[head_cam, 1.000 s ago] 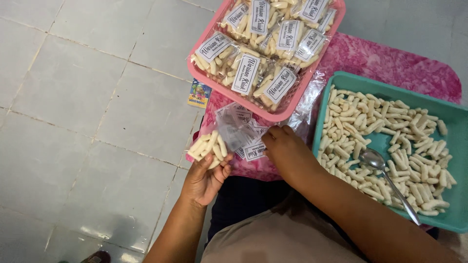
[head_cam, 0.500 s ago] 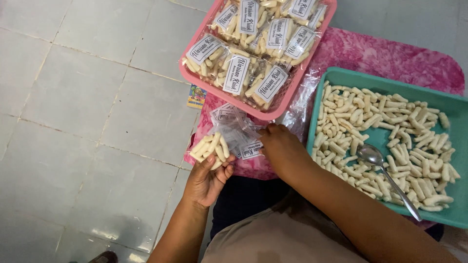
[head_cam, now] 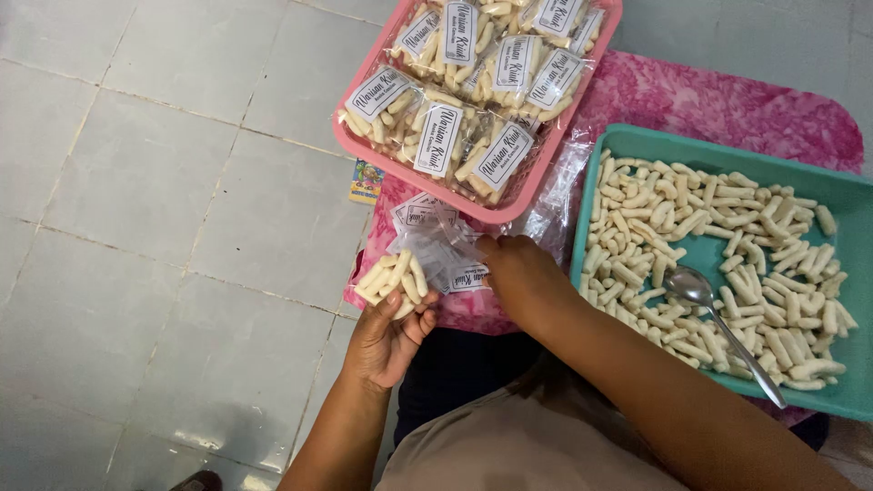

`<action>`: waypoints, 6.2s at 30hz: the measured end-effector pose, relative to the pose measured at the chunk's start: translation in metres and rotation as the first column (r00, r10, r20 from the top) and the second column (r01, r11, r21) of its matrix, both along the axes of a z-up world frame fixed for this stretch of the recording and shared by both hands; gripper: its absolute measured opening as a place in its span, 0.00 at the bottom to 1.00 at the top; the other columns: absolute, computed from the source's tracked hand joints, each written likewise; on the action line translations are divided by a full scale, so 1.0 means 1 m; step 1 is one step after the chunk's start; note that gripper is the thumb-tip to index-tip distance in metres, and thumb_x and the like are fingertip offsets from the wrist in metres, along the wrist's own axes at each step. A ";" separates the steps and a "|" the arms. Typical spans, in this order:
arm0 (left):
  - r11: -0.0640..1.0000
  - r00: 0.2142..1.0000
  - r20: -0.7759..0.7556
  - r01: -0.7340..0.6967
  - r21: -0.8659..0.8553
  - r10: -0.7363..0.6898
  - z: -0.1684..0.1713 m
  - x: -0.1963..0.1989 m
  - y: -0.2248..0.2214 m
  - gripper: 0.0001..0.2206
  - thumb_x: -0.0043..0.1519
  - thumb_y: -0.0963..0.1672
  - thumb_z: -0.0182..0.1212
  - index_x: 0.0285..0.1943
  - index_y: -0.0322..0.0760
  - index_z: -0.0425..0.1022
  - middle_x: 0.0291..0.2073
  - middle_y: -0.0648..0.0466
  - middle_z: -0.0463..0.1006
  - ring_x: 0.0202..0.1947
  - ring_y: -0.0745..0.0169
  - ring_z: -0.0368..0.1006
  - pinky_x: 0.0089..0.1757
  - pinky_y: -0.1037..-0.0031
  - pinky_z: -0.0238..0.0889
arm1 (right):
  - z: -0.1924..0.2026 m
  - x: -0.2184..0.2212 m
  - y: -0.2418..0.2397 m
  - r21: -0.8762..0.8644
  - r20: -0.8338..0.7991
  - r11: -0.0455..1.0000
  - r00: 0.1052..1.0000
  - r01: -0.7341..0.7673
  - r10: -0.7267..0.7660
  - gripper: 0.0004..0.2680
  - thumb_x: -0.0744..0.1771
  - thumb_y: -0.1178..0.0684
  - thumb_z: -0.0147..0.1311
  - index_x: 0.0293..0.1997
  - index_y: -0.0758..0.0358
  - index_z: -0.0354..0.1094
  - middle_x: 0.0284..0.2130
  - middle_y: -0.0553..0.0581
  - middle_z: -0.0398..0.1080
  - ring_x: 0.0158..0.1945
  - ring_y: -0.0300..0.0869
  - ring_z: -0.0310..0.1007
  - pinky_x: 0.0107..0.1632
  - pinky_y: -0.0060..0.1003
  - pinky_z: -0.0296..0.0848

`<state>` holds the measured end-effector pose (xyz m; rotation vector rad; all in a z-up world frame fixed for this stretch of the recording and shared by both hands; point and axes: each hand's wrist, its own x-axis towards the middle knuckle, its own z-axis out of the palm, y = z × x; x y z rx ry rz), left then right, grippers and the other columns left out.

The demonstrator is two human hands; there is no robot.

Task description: Packaging small snack items into plastic bags by hand and using a spoon

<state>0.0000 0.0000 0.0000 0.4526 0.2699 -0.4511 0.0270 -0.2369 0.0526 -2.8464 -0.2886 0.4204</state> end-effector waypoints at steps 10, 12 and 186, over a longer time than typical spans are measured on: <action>1.000 1.000 -0.013 0.007 -0.002 -0.007 -0.007 -0.003 0.002 0.15 0.61 0.42 0.63 0.58 0.35 0.75 0.47 0.42 0.84 0.47 0.44 0.82 0.44 0.63 0.78 | 0.037 0.004 -0.005 0.223 -0.150 0.969 0.986 0.111 -0.078 0.06 0.65 0.56 0.56 0.43 0.64 0.72 0.35 0.69 0.76 0.42 0.65 0.79 0.43 0.53 0.77; 1.000 1.000 -0.009 0.010 0.001 -0.010 -0.001 -0.001 0.000 0.14 0.62 0.42 0.63 0.57 0.35 0.76 0.47 0.42 0.84 0.47 0.45 0.82 0.45 0.64 0.77 | 0.034 0.005 -0.003 0.170 -0.128 0.982 0.990 0.078 -0.057 0.11 0.64 0.54 0.60 0.47 0.66 0.70 0.36 0.69 0.76 0.44 0.64 0.79 0.44 0.54 0.78; 0.705 0.668 0.476 0.104 0.702 -0.572 0.137 -0.022 -0.213 0.05 0.63 0.39 0.66 0.44 0.33 0.85 0.37 0.47 0.80 0.40 0.63 0.75 0.45 0.69 0.71 | 0.078 -0.170 -0.145 0.943 -0.074 0.176 0.697 0.281 -0.713 0.09 0.67 0.65 0.55 0.52 0.76 0.70 0.37 0.65 0.78 0.38 0.43 0.82 0.42 0.39 0.82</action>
